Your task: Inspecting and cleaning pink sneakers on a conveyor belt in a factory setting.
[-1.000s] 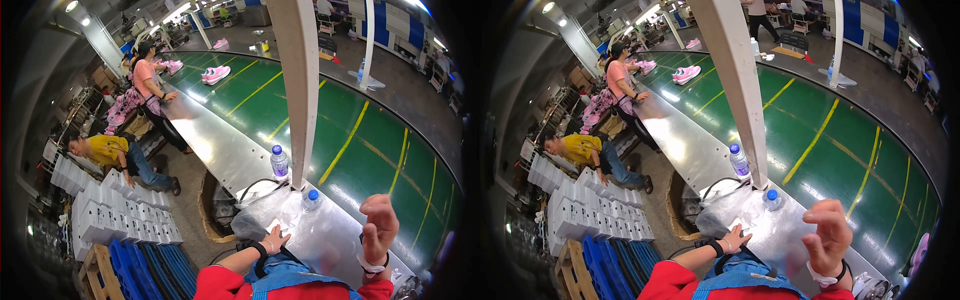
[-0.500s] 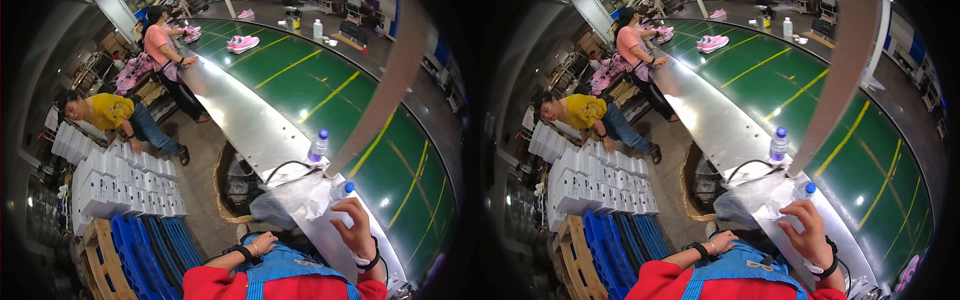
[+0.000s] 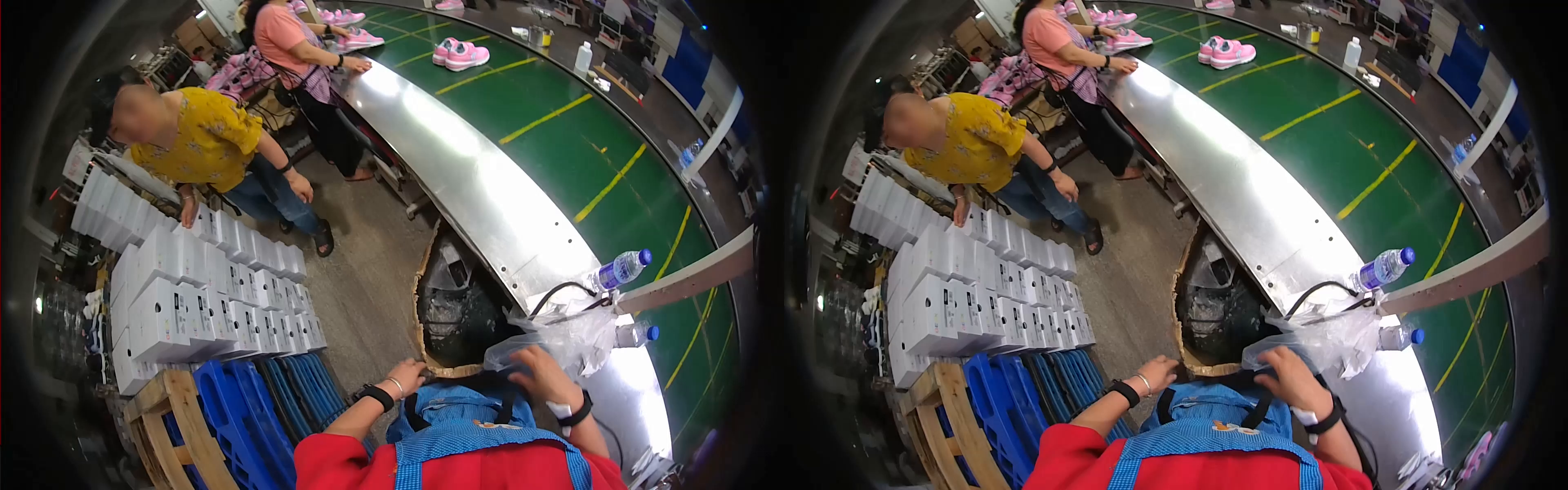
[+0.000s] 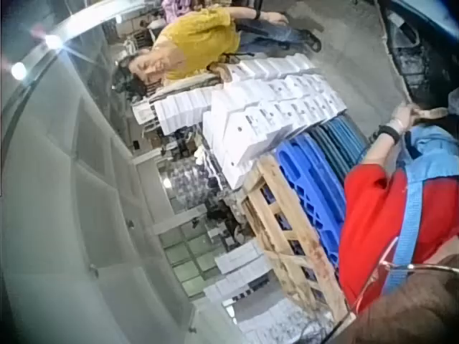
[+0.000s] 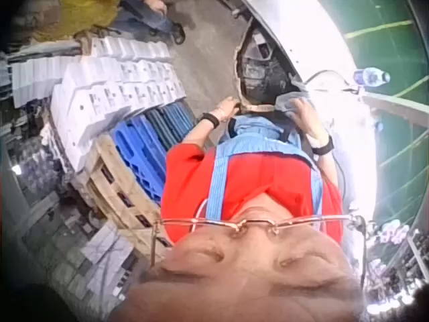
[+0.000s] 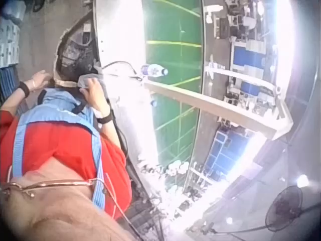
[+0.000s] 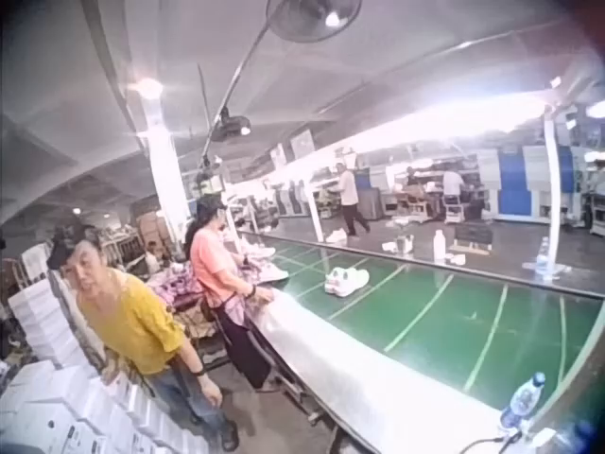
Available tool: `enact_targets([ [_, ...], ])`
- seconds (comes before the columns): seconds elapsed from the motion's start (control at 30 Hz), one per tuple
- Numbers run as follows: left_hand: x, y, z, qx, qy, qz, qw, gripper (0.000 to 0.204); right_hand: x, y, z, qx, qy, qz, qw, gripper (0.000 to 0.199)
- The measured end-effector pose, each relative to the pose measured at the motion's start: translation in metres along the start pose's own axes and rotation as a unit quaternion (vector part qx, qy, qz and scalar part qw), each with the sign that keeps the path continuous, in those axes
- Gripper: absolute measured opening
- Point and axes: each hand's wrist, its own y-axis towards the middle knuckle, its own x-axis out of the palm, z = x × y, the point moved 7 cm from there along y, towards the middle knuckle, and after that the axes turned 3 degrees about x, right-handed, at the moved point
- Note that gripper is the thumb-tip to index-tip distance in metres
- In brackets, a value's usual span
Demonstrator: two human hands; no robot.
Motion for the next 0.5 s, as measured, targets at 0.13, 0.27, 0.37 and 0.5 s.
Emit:
enact_targets([
  [0.13, -0.003, -0.01, -0.03, -0.039, -0.022, 0.025, 0.999, 0.039, 0.005, 0.059, 0.028, 0.001, -0.005, 0.07, 0.997, 0.043],
  [0.27, 0.006, -0.017, -0.007, -0.054, -0.059, 0.048, 0.996, 0.039, -0.007, 0.11, 0.08, 0.019, -0.104, 0.148, 0.983, 0.061],
  [0.37, 0.038, -0.022, 0.009, -0.02, -0.094, 0.039, 0.995, 0.038, -0.008, 0.143, 0.116, 0.044, -0.186, 0.183, 0.964, 0.075],
  [0.5, 0.059, -0.014, 0.018, -0.055, -0.058, -0.042, 0.996, 0.039, 0.008, 0.155, 0.142, 0.121, -0.289, 0.123, 0.942, 0.098],
])
